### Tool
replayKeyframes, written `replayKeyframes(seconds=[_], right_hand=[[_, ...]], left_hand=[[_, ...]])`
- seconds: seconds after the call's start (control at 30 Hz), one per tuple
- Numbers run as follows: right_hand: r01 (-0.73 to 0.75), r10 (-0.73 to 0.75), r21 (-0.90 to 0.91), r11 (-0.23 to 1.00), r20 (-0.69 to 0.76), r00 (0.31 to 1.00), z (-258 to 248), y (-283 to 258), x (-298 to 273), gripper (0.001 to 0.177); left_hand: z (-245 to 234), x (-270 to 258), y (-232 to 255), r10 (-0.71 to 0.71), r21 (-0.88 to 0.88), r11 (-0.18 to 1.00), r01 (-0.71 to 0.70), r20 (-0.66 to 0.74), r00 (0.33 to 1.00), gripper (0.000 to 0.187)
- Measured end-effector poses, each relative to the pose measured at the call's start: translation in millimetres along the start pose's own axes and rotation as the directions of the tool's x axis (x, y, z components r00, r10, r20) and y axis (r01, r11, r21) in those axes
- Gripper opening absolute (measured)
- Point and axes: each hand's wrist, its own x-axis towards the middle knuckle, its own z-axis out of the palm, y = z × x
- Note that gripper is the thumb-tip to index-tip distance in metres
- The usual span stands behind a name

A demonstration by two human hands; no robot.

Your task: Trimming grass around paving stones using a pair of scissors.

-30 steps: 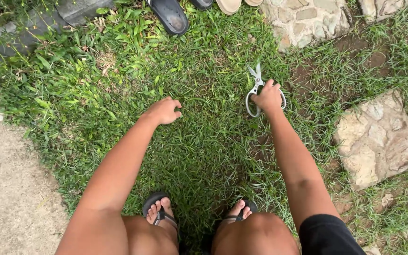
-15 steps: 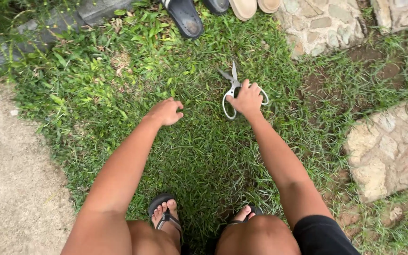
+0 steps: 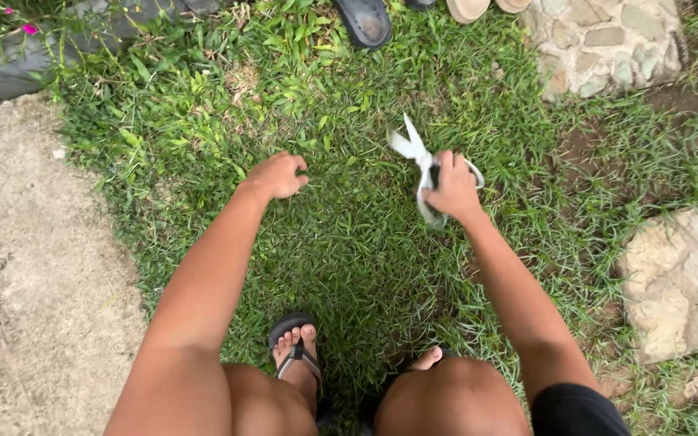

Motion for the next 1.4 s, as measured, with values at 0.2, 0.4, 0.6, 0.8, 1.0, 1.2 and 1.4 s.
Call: replayKeyframes(seconds=[0.2, 0.4, 0.6, 0.8, 1.0, 1.2, 1.4], right_hand=[[0.065, 0.089, -0.516, 0.854, 0.270, 0.959, 6.5, -16.0, -31.6, 0.086], [0.068, 0.027, -0.383, 0.921, 0.237, 0.971, 35.9, -64.9, -13.2, 0.092], [0.152, -0.099, -0.299, 0.942, 0.187, 0.977, 73.8, -37.9, -0.4, 0.074], [0.106, -0.079, -0.211, 0.972, 0.133, 0.988, 62.4, -25.6, -35.6, 0.051], [0.319, -0.326, -0.363, 0.875, 0.042, 0.944, 31.5, -56.8, -118.7, 0.088], [-0.179, 0.145, -0.021, 0.984, -0.498, 0.855, 8.9, 83.9, -159.9, 0.077], [-0.299, 0.276, -0.268, 0.916, -0.121, 0.953, -4.9, 107.6, -201.0, 0.084]], left_hand=[[-9.4, -9.7, 33.5, 0.055, 0.028, 0.998, -0.054, -0.003, 0.999, 0.047], [-9.2, -22.4, 47.6, 0.056, -0.008, 0.998, -0.056, 0.028, 0.998, 0.045], [-6.4, -31.3, 31.1, 0.056, 0.003, 0.998, -0.056, 0.004, 0.998, 0.045], [-11.7, -31.5, 25.9, 0.038, 0.032, 0.999, -0.038, -0.016, 0.999, 0.044], [-4.0, -7.5, 46.9, 0.126, 0.079, 0.989, -0.121, -0.063, 0.990, 0.046], [-0.9, -3.8, 90.3, 0.288, 0.159, 0.948, -0.274, -0.067, 0.955, 0.044], [-3.0, -8.3, 122.8, 0.228, 0.171, 0.959, -0.224, -0.007, 0.974, 0.045]])
